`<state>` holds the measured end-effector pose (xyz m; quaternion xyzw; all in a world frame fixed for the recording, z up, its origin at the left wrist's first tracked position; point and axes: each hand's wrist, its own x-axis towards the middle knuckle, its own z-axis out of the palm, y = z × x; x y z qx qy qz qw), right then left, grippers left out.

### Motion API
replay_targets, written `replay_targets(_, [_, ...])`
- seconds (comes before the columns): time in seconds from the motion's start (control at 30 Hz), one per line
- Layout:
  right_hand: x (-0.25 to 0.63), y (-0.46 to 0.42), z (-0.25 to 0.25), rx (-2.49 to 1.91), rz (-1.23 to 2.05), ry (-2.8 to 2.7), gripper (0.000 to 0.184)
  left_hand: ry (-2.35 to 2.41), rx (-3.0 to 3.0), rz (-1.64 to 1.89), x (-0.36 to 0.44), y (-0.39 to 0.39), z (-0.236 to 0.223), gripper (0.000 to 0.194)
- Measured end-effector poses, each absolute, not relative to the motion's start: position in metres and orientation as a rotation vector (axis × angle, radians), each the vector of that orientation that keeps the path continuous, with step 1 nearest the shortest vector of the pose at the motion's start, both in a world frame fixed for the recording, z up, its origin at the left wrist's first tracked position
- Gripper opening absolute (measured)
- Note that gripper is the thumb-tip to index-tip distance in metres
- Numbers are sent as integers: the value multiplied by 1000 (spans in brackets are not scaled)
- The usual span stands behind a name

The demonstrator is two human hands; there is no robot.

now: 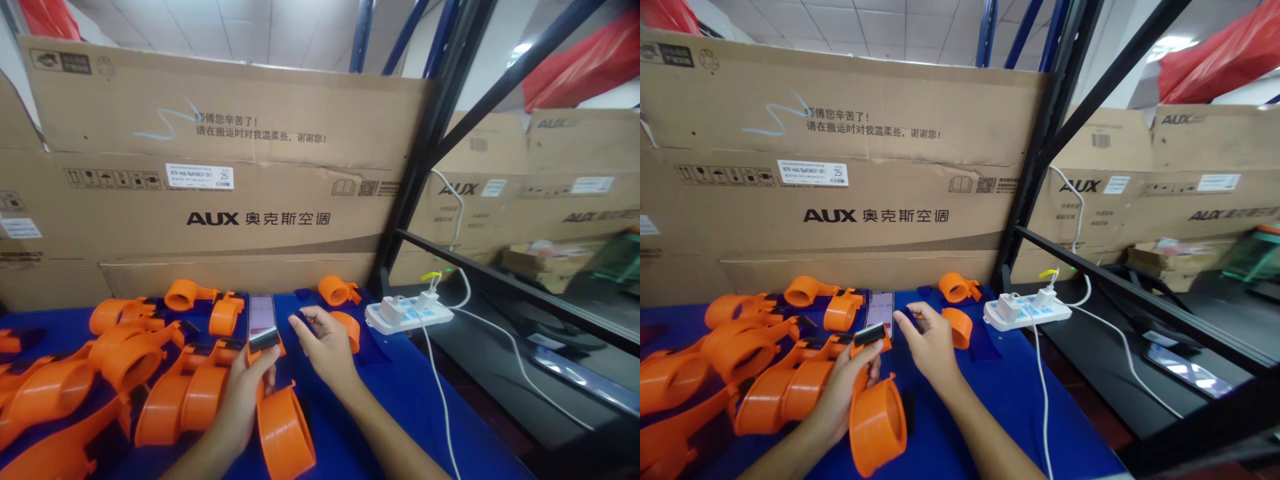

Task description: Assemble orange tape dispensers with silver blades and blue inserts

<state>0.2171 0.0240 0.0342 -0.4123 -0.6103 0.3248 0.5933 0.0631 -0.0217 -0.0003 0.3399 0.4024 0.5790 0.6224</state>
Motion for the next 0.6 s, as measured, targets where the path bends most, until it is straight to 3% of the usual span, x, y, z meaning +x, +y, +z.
replay_targets(0.3, [218,23,34,-784,1051,-1343,28,936,803,1360,62,-20,-2,35])
replay_targets(0.5, [212,12,30,-877,649,-1536,8,971,788,1361,62,-16,-6,38])
replay_targets(0.6, [210,7,30,-923,463,-1623,8,986,780,1359,62,-14,-9,42])
